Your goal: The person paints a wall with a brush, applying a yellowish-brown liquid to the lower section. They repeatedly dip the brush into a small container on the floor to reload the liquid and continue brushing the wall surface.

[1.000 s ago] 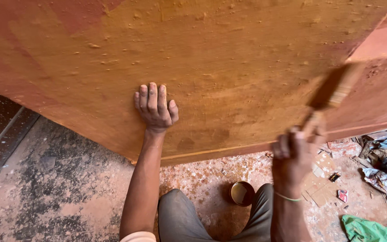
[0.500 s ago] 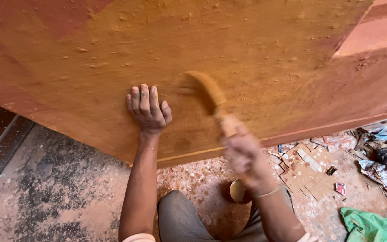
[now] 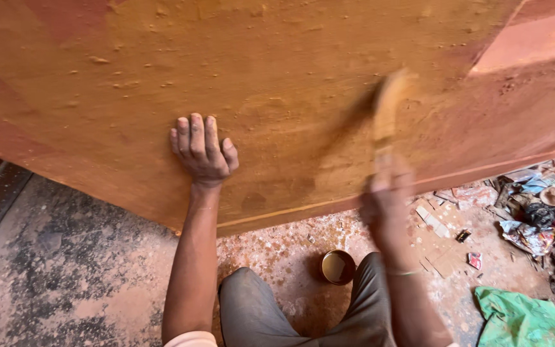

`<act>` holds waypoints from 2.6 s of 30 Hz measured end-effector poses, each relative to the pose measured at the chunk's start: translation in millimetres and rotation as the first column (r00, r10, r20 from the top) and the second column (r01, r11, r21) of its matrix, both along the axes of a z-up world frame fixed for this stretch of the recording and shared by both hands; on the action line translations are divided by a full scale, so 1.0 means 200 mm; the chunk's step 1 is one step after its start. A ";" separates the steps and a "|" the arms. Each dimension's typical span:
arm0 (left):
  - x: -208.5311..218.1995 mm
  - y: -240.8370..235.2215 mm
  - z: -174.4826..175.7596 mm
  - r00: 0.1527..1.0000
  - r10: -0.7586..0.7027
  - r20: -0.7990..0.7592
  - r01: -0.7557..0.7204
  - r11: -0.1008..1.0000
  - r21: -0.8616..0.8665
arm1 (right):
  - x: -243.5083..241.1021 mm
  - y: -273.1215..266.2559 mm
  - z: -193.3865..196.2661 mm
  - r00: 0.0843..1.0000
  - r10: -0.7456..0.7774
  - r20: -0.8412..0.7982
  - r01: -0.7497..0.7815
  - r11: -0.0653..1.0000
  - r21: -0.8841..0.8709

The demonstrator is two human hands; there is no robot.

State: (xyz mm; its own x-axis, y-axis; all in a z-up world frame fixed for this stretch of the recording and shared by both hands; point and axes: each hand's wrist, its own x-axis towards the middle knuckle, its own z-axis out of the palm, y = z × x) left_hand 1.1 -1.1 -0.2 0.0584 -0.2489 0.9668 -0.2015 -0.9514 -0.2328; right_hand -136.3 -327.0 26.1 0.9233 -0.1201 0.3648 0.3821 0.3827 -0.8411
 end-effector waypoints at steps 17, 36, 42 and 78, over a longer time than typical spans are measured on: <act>0.00 0.01 -0.01 1.000 0.019 -0.011 -0.019 1.000 0.018 | -0.13 -0.38 -0.06 0.996 0.040 -0.076 -0.013 0.944 0.330; -0.05 0.00 -0.05 0.985 -0.015 -0.174 -0.001 0.996 -0.091 | -0.11 -0.52 -0.96 0.858 -0.316 -0.404 0.302 0.948 -0.099; -0.33 -0.33 -0.45 0.848 -0.513 -0.132 0.315 0.689 -0.653 | 0.06 -0.40 -1.16 0.872 -0.254 -0.418 0.155 0.954 -0.255; -0.51 -0.34 -1.10 0.574 -0.580 -0.579 0.010 0.711 -0.703 | 0.00 -0.27 -1.25 0.907 -0.196 -0.373 0.117 0.968 -0.223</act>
State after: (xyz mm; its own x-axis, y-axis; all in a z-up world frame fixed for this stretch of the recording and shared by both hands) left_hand -101.4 -69.3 -220.1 0.8227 0.1734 0.5414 -0.3157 -0.6526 0.6888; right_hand -135.4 -380.3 -224.1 0.9709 -0.2394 0.0111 0.0511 0.1618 -0.9855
